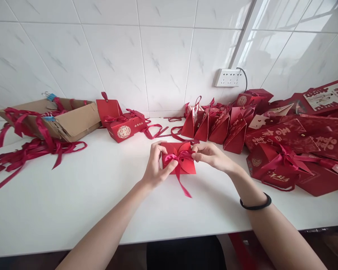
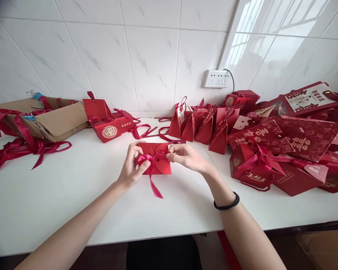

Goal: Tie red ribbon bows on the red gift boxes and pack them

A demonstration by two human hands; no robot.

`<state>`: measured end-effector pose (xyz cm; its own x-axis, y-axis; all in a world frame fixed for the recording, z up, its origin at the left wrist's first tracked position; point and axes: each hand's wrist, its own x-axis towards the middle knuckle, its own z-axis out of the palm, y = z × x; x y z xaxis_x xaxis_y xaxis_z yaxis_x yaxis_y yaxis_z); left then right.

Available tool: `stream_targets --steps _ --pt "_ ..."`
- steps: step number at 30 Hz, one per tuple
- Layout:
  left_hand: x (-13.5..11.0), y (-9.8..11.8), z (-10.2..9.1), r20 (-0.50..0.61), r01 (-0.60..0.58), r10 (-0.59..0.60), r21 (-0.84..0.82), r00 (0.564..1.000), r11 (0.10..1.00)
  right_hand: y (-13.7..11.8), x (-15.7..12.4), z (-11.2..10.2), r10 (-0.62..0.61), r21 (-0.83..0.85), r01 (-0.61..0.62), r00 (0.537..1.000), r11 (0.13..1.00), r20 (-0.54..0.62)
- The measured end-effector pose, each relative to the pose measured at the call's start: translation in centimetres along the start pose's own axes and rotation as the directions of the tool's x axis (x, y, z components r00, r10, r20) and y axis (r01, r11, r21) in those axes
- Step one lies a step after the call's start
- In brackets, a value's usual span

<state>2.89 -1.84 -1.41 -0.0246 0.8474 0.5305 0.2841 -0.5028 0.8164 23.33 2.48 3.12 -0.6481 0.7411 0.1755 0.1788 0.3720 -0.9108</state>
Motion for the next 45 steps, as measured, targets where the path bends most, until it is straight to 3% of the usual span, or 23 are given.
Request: stream_targets --steps 6,10,15,20,26,29,33,35,38,40,41,45 --pt "0.2 0.0 -0.1 0.01 -0.103 0.103 0.116 0.995 0.988 -0.2 -0.3 -0.4 0.009 0.084 -0.009 1.0 0.996 0.002" --pt "0.3 0.0 -0.3 0.026 -0.143 0.141 0.128 0.99 0.981 -0.1 -0.2 -0.3 0.039 -0.061 -0.04 0.999 0.997 -0.015" --pt "0.5 0.3 -0.1 -0.033 -0.104 0.111 0.16 0.993 0.982 -0.3 -0.2 -0.2 0.154 -0.257 -0.137 0.987 0.957 0.046" --pt "0.7 0.8 0.3 -0.101 -0.034 0.051 0.161 0.994 0.986 -1.5 -0.8 0.0 0.182 -0.283 -0.14 0.975 0.949 0.128" --pt "0.7 1.0 0.4 -0.104 -0.016 0.034 0.166 0.994 0.986 -2.2 -1.4 0.6 0.327 -0.12 -0.304 0.877 0.945 0.352" --pt "0.7 1.1 0.4 -0.104 -0.016 0.032 0.153 0.994 0.988 -2.1 -1.4 1.0 0.327 -0.147 -0.293 0.863 0.945 0.386" --pt "0.7 0.9 0.3 -0.095 -0.023 0.039 0.158 0.995 0.987 -1.8 -1.4 0.4 0.378 -0.185 -0.33 0.806 0.926 0.455" --pt "0.6 0.8 0.3 -0.055 -0.071 0.081 0.163 0.995 0.984 -1.5 -1.4 -0.4 0.375 -0.177 -0.331 0.839 0.927 0.395" --pt "0.4 0.8 0.3 0.007 -0.162 0.163 0.195 0.987 0.967 -1.2 -1.3 -0.9 0.239 -0.148 -0.231 0.97 0.961 0.033" --pt "0.2 0.9 0.4 0.028 -0.215 0.214 0.229 0.976 0.949 -1.1 -1.0 -0.5 0.113 -0.135 -0.141 0.975 0.981 -0.191" --pt "0.2 0.9 0.5 0.031 -0.239 0.239 0.246 0.971 0.939 -1.1 -0.9 -0.1 0.071 -0.133 -0.106 0.966 0.985 -0.25" --pt "0.1 0.9 0.5 0.036 -0.296 0.299 0.291 0.954 0.91 -1.4 -0.4 1.9 -0.007 -0.251 -0.077 0.948 0.965 -0.318"
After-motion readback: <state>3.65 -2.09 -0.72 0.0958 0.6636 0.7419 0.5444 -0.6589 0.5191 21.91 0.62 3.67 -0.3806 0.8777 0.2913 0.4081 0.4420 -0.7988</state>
